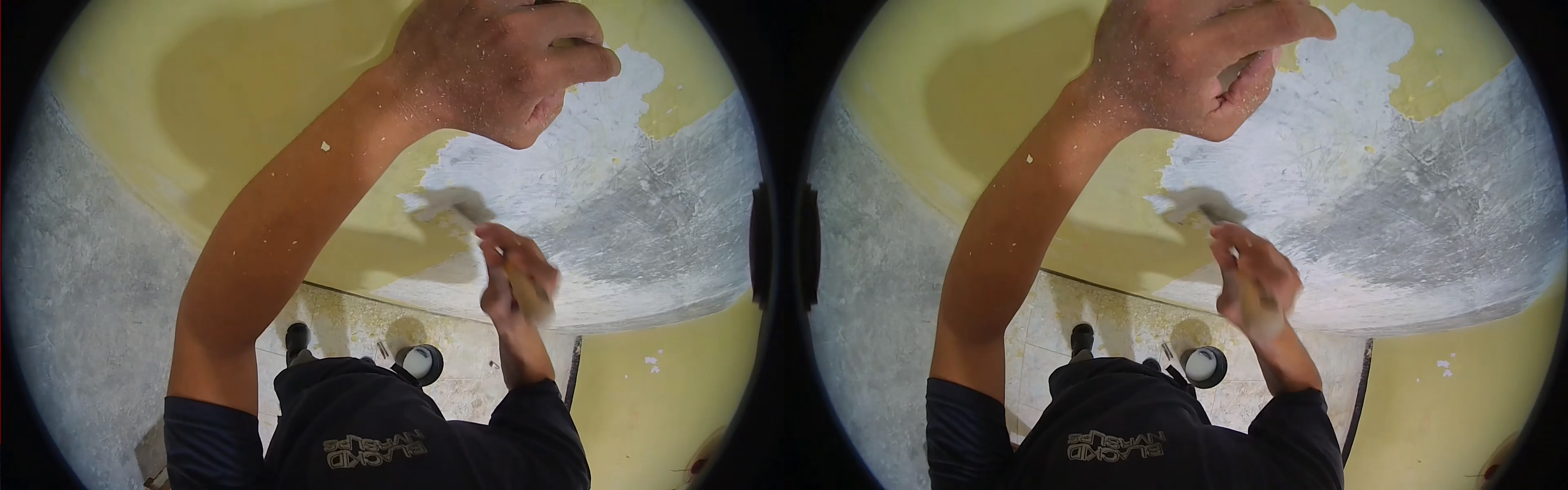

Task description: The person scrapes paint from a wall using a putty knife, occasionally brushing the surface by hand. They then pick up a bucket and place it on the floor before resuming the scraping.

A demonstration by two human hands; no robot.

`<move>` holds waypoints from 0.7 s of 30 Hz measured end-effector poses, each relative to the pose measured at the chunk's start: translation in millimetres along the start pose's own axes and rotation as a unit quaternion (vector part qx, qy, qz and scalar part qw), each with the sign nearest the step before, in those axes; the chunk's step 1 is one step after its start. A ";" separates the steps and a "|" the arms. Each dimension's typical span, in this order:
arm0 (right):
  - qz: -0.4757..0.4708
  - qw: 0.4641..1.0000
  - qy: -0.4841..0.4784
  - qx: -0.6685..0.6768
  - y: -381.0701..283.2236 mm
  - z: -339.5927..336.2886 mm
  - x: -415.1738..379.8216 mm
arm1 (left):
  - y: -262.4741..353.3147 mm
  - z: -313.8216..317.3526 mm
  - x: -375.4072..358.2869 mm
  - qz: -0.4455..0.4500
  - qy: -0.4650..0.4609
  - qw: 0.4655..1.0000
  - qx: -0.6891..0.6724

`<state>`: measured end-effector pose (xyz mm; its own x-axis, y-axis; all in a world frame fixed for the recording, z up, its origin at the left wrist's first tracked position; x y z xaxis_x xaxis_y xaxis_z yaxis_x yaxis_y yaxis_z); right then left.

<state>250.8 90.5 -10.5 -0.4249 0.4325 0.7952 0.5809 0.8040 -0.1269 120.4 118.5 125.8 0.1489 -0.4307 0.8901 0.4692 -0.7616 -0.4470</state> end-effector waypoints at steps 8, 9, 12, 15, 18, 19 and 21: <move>0.062 0.996 0.007 0.067 18.5 23.0 -22.4 | -2.3 1.5 -4.4 0.010 0.003 1.000 0.009; 0.119 0.974 0.027 0.190 31.8 37.6 -28.9 | -1.5 -1.4 0.9 0.002 0.010 1.000 -0.006; 0.056 0.990 0.033 0.124 4.3 26.1 -35.6 | 0.7 1.1 4.7 -0.068 -0.127 0.989 -0.021; 0.131 0.969 0.074 0.198 12.2 21.1 -70.3 | 2.7 -3.9 -0.7 -0.073 -0.097 0.992 -0.037; 0.243 0.918 0.100 0.297 23.0 25.5 -118.4 | 30.6 -22.2 -31.3 -0.141 -0.106 0.983 -0.049; 0.271 0.898 0.116 0.326 25.4 26.1 -131.2 | 52.3 -28.4 -54.5 -0.167 -0.134 0.976 -0.037; 0.319 0.861 0.127 0.374 24.9 28.1 -156.8 | 88.1 -32.9 -114.1 -0.283 -0.148 0.938 -0.132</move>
Point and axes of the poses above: each hand's wrist, its own x-axis towards the middle knuckle, its own z-axis out of the palm, y = z × x, the point moved 10 cm from there along x, towards the middle knuckle, and after that the axes turned 8 degrees about -x, right-handed, at the moved point
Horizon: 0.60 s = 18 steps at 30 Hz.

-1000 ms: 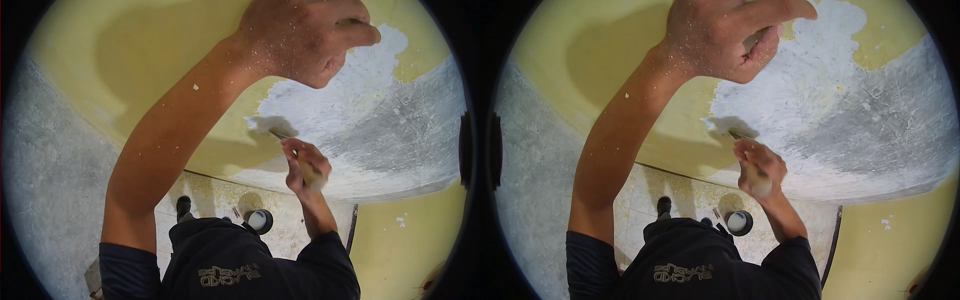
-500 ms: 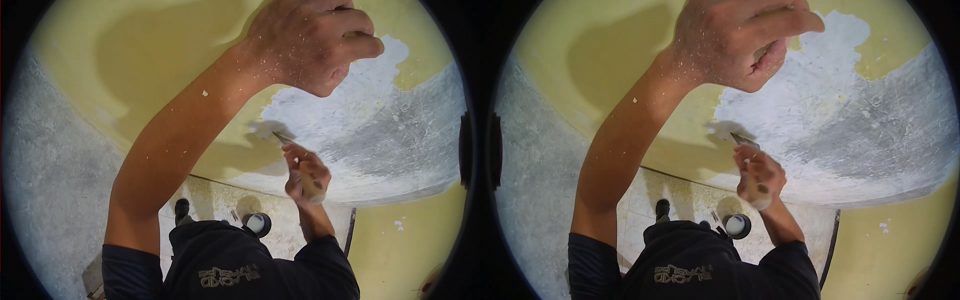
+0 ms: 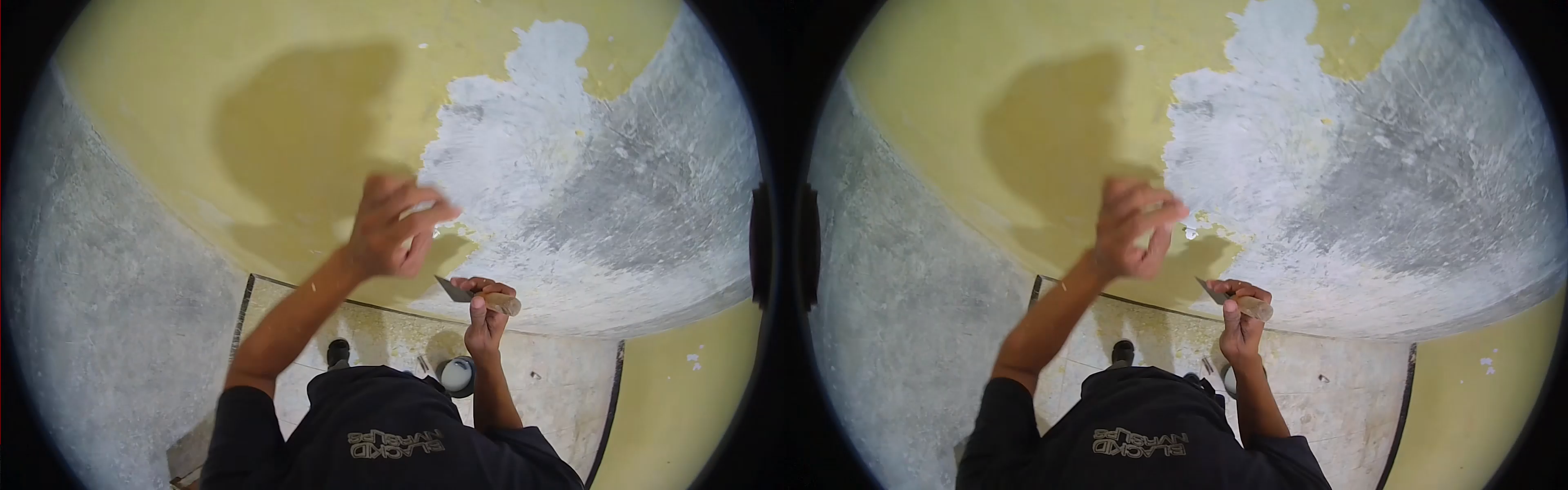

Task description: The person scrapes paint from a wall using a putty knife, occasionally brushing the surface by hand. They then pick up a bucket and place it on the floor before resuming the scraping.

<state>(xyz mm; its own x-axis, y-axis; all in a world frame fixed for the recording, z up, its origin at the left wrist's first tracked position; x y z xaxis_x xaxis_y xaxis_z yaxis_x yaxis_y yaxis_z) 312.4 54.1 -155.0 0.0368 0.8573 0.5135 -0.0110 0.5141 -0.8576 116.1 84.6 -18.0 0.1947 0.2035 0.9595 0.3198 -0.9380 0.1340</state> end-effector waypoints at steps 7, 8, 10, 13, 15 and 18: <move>-0.070 0.997 0.009 -0.016 -29.1 -16.6 17.9 | -21.4 37.7 -107.6 -0.267 -0.046 0.960 -0.075; -0.096 0.995 -0.001 -0.005 -38.0 -12.0 26.9 | -23.9 33.9 -115.6 -0.297 -0.033 0.951 -0.078; -0.161 0.986 -0.032 -0.015 -49.9 5.8 43.7 | -28.2 26.0 -131.8 -0.336 -0.015 0.937 -0.089; -0.225 0.971 -0.067 -0.040 -63.3 31.0 68.5 | -33.6 7.4 -159.7 -0.404 0.018 0.908 -0.111; -0.262 0.960 -0.081 -0.055 -65.8 43.6 71.5 | -33.0 -5.8 -177.4 -0.432 0.034 0.893 -0.126; -0.190 0.972 -0.109 -0.081 -19.7 60.6 76.3 | -33.5 -27.3 -206.9 -0.485 0.076 0.861 -0.130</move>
Point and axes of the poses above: each hand's wrist, its own x-axis towards the middle knuckle, its own z-axis out of the palm, y = z × x, the point moved 10 cm from there along x, towards the middle knuckle, and after that the axes turned 8 degrees about -x, right-handed, at the moved point
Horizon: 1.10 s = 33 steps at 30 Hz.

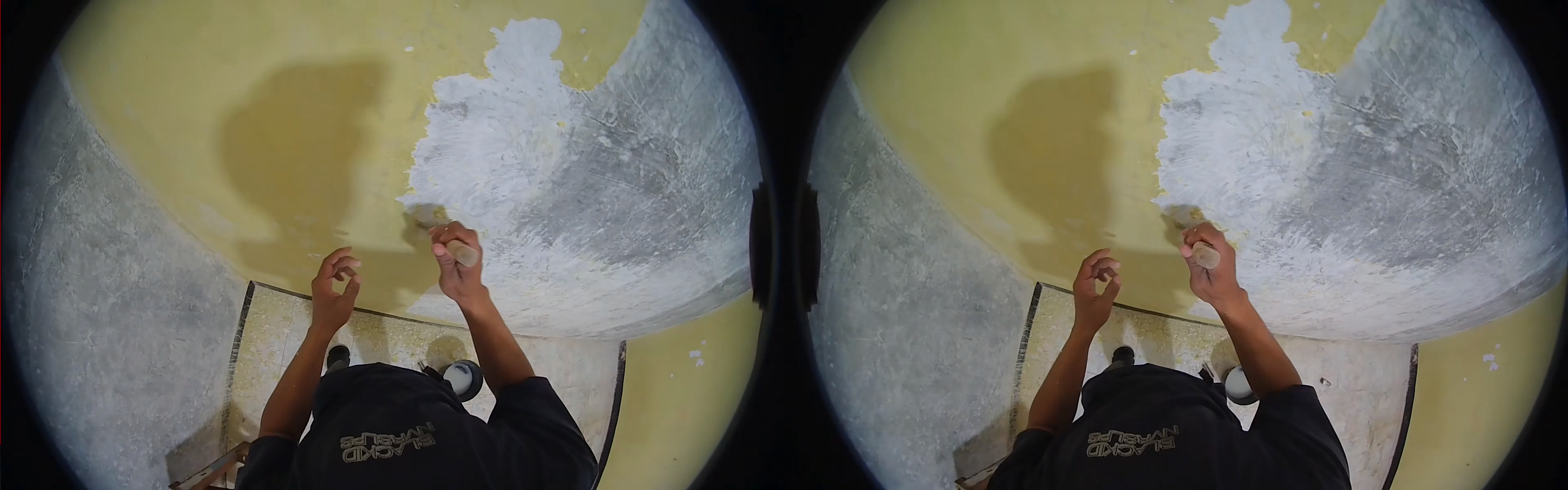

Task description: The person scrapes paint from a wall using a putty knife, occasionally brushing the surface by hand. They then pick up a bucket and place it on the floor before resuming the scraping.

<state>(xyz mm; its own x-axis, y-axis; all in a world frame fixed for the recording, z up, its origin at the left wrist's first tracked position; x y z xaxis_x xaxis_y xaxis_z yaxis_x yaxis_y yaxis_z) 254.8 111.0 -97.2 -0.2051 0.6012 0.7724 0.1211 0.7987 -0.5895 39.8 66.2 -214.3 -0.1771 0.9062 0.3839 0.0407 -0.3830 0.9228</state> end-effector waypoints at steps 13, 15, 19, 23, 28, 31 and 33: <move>-0.042 0.998 -0.018 -0.051 -19.6 7.2 3.0 | -30.2 -30.4 -25.3 -0.071 0.039 0.995 -0.051; -0.109 0.994 0.020 -0.024 -37.6 -8.8 11.7 | -30.6 -30.8 -21.1 -0.070 0.038 0.995 -0.052; 0.018 0.999 -0.009 -0.039 17.3 10.6 -2.3 | -37.8 -32.6 -20.8 -0.084 0.025 0.994 -0.068; -0.091 0.995 0.038 -0.009 -30.2 -10.0 6.7 | -44.2 -40.2 -23.5 -0.107 0.032 0.991 -0.074; 0.034 0.997 -0.034 -0.060 27.2 16.9 -14.8 | -50.4 -36.5 -25.7 -0.129 0.019 0.987 -0.093; -0.098 0.994 -0.025 -0.042 -21.4 7.9 -2.1 | -50.5 -40.7 -25.2 -0.140 0.016 0.986 -0.089; -0.101 0.993 0.062 0.012 -23.0 -13.2 0.2 | -53.8 -44.0 -31.7 -0.147 0.014 0.986 -0.080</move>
Point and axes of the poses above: each hand's wrist, its own x-axis towards the middle knuckle, its own z-axis out of the palm, y = z × x, the point moved 10 cm from there along x, towards the middle knuckle, and after that the axes turned 8 degrees about -x, right-handed, at the moved point
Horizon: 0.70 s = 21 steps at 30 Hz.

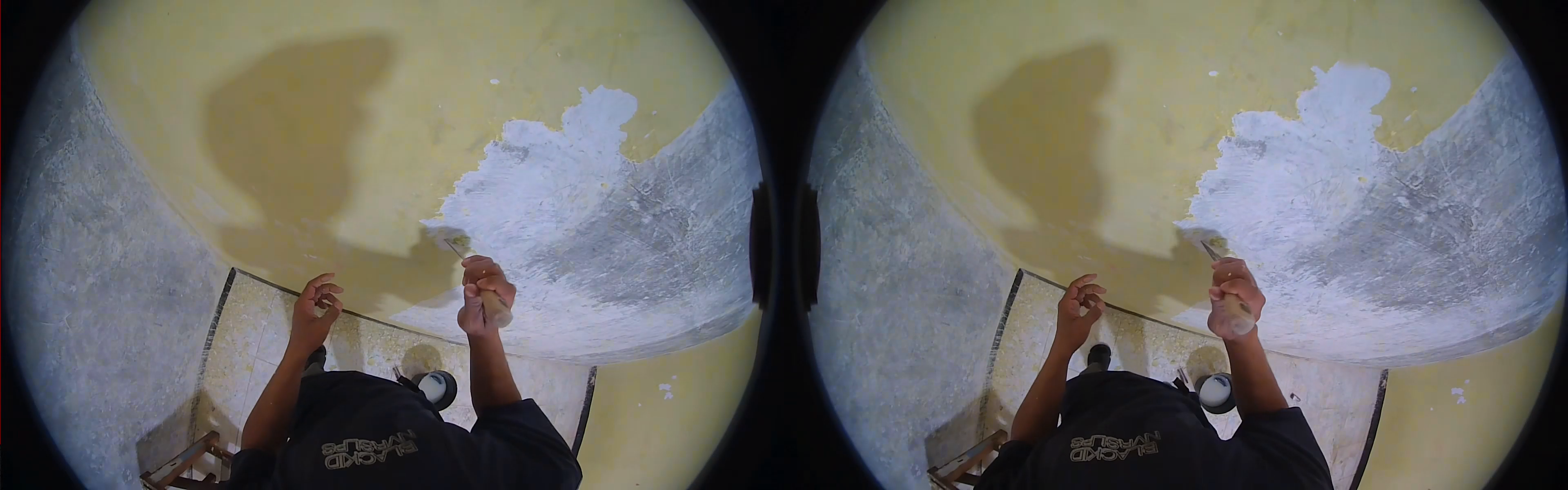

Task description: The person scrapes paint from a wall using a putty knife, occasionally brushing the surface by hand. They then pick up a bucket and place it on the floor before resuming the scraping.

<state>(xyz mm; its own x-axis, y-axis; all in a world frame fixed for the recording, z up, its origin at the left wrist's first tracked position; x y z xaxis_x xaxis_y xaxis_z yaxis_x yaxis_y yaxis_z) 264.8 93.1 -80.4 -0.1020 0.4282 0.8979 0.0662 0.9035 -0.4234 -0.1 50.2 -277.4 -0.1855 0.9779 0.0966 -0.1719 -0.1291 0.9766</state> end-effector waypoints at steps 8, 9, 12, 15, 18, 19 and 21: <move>-0.029 0.998 -0.024 -0.046 -5.4 8.3 -10.2 | -0.7 -3.4 -4.2 0.001 -0.012 1.000 0.018; -0.006 0.999 -0.010 -0.032 -3.3 1.1 -6.3 | -3.2 -5.2 -5.2 -0.001 -0.012 1.000 0.019; 0.049 0.999 0.015 0.011 27.8 5.3 -18.6 | -9.6 -6.6 -2.5 -0.015 -0.002 1.000 -0.015; 0.010 1.000 -0.008 -0.014 5.0 3.1 -6.7 | -6.1 -2.9 -4.1 -0.013 -0.007 1.000 -0.004; -0.022 0.999 0.010 -0.026 1.7 -0.8 -7.5 | -5.4 -3.1 -4.6 -0.018 -0.007 1.000 -0.013; 0.057 0.998 0.013 -0.031 27.0 5.9 -18.0 | -6.8 -2.4 -3.5 -0.027 -0.005 0.999 -0.026; 0.117 0.992 -0.043 -0.018 42.7 18.4 -24.4 | -7.3 -1.3 -2.8 -0.033 -0.006 0.999 -0.040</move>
<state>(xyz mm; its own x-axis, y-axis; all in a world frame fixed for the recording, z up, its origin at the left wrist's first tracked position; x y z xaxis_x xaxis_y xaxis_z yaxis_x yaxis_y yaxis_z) 251.9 121.5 -122.6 -0.1647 0.6271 0.7613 0.1331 0.7789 -0.6128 0.5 48.3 -285.1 -0.1603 0.9865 0.0342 -0.2608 -0.0758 0.9624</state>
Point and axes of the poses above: each hand's wrist, its own x-axis towards the middle knuckle, its own z-axis out of the palm, y = z × x, the point moved 10 cm from there along x, towards the middle knuckle, and after that the axes turned 8 degrees about -x, right-handed, at the moved point
